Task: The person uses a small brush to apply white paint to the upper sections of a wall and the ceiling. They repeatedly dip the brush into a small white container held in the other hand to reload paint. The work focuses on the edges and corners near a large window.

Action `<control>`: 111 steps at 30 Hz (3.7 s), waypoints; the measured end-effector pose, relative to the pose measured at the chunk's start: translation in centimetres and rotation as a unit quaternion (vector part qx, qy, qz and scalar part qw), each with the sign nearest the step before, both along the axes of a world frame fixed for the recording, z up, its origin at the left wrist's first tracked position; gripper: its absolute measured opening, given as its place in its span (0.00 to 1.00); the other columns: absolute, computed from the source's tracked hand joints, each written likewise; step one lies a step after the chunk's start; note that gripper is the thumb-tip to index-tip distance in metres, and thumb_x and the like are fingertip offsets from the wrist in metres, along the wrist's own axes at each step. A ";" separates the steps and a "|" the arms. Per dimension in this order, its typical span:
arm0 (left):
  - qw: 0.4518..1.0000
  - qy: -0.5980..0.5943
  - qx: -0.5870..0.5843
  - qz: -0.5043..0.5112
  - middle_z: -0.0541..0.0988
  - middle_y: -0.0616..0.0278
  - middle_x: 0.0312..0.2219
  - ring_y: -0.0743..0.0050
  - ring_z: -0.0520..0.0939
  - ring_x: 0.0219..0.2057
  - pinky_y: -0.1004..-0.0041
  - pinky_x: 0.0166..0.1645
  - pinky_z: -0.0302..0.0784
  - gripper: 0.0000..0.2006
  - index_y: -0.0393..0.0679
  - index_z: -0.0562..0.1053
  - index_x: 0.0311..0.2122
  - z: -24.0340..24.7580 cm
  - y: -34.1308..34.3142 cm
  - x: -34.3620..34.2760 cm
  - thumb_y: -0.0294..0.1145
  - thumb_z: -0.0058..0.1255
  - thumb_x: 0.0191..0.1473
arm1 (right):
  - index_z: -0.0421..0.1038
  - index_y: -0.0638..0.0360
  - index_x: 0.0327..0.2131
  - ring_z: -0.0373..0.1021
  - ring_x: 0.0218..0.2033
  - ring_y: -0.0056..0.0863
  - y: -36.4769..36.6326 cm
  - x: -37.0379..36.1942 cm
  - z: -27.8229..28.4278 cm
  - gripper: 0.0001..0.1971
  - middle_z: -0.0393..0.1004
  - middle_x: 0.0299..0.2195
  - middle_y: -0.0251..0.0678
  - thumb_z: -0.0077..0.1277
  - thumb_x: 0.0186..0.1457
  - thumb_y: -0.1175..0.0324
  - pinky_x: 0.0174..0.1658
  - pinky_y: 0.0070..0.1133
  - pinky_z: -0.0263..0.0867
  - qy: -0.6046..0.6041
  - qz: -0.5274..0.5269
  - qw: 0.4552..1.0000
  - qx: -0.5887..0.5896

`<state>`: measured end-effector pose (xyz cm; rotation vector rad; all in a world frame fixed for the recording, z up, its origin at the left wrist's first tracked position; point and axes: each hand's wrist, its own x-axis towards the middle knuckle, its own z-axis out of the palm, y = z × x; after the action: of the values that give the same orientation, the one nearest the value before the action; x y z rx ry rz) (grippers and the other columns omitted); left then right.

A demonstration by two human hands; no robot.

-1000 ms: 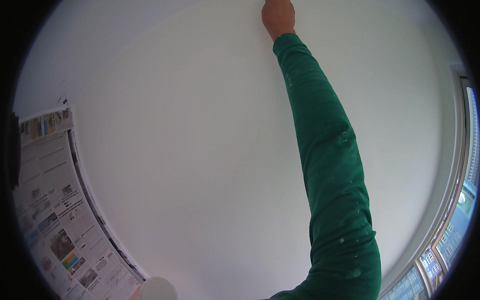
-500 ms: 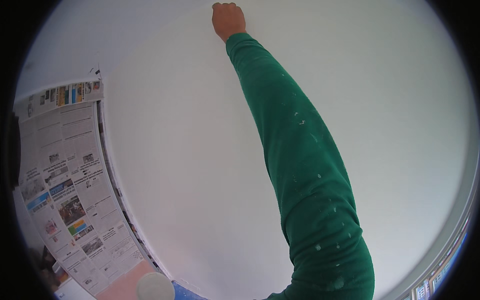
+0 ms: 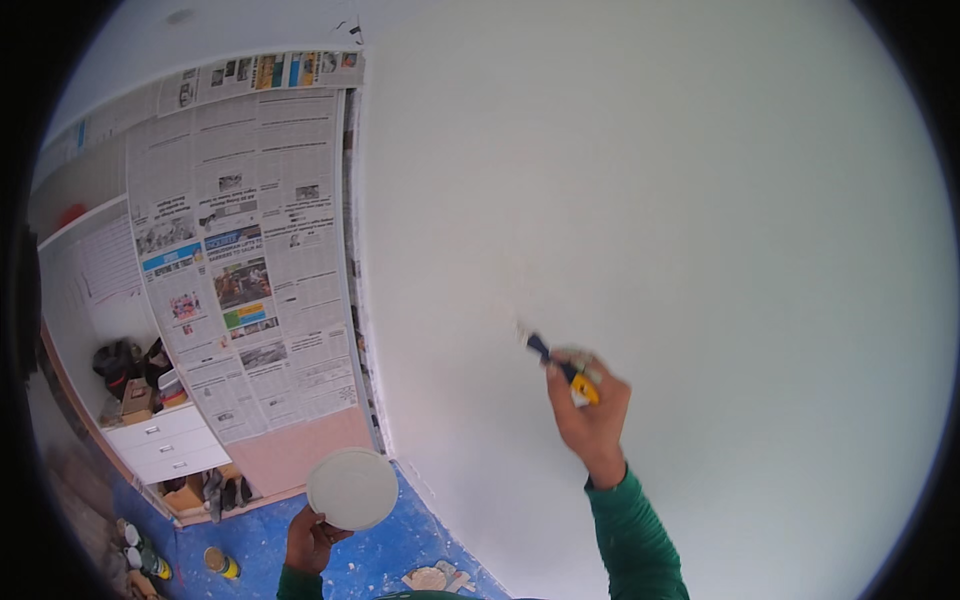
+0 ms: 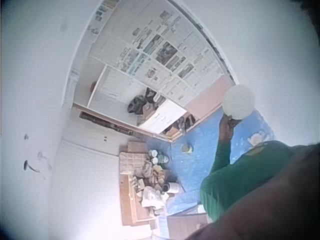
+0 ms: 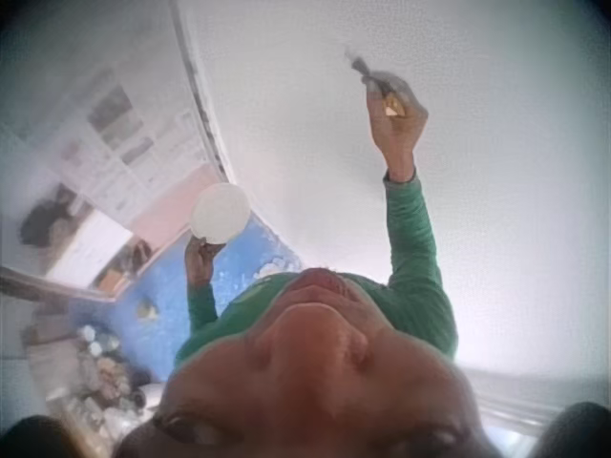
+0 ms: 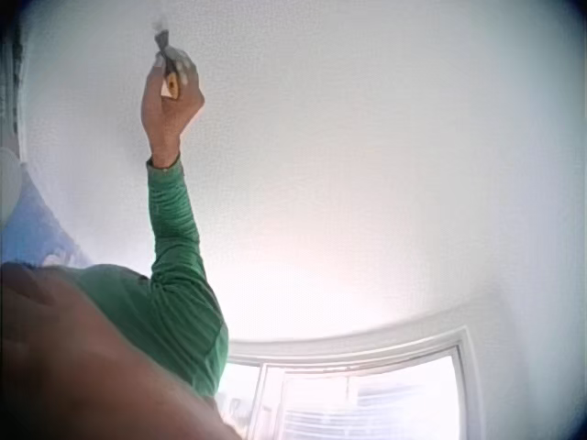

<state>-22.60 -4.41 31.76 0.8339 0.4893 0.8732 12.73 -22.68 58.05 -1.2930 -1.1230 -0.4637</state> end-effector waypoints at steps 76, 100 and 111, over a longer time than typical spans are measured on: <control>0.703 0.281 -0.024 -0.653 0.66 0.49 0.62 0.51 0.72 0.61 0.53 0.60 0.74 0.34 0.38 0.56 0.67 -41.0 -5.2 7.8 0.26 0.47 0.53 | 0.79 0.55 0.35 0.79 0.37 0.46 -17.9 -46.1 -103.6 0.09 0.81 0.33 0.45 0.54 0.54 0.63 0.40 0.40 0.74 0.597 -0.291 0.548 -0.509; 0.707 0.429 0.068 -0.558 0.67 0.43 0.61 0.45 0.69 0.62 0.50 0.66 0.66 0.41 0.32 0.60 0.65 -50.3 0.4 11.7 0.34 0.54 0.43 | 0.72 0.48 0.51 0.80 0.39 0.41 -10.7 -33.7 -126.7 0.18 0.82 0.36 0.39 0.51 0.61 0.53 0.38 0.38 0.74 0.690 -0.284 0.431 -0.507; 0.748 0.293 0.036 -0.595 0.65 0.48 0.63 0.48 0.69 0.62 0.52 0.62 0.71 0.37 0.39 0.59 0.67 -45.7 -3.2 12.6 0.36 0.50 0.50 | 0.78 0.52 0.45 0.79 0.41 0.42 -29.0 -31.7 -112.0 0.20 0.82 0.39 0.40 0.54 0.60 0.47 0.41 0.37 0.75 0.655 -0.302 0.426 -0.546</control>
<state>-9.97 -7.66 -13.91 1.2508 0.3430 -0.5985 -18.98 -51.68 -53.94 -2.3946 0.7323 0.9969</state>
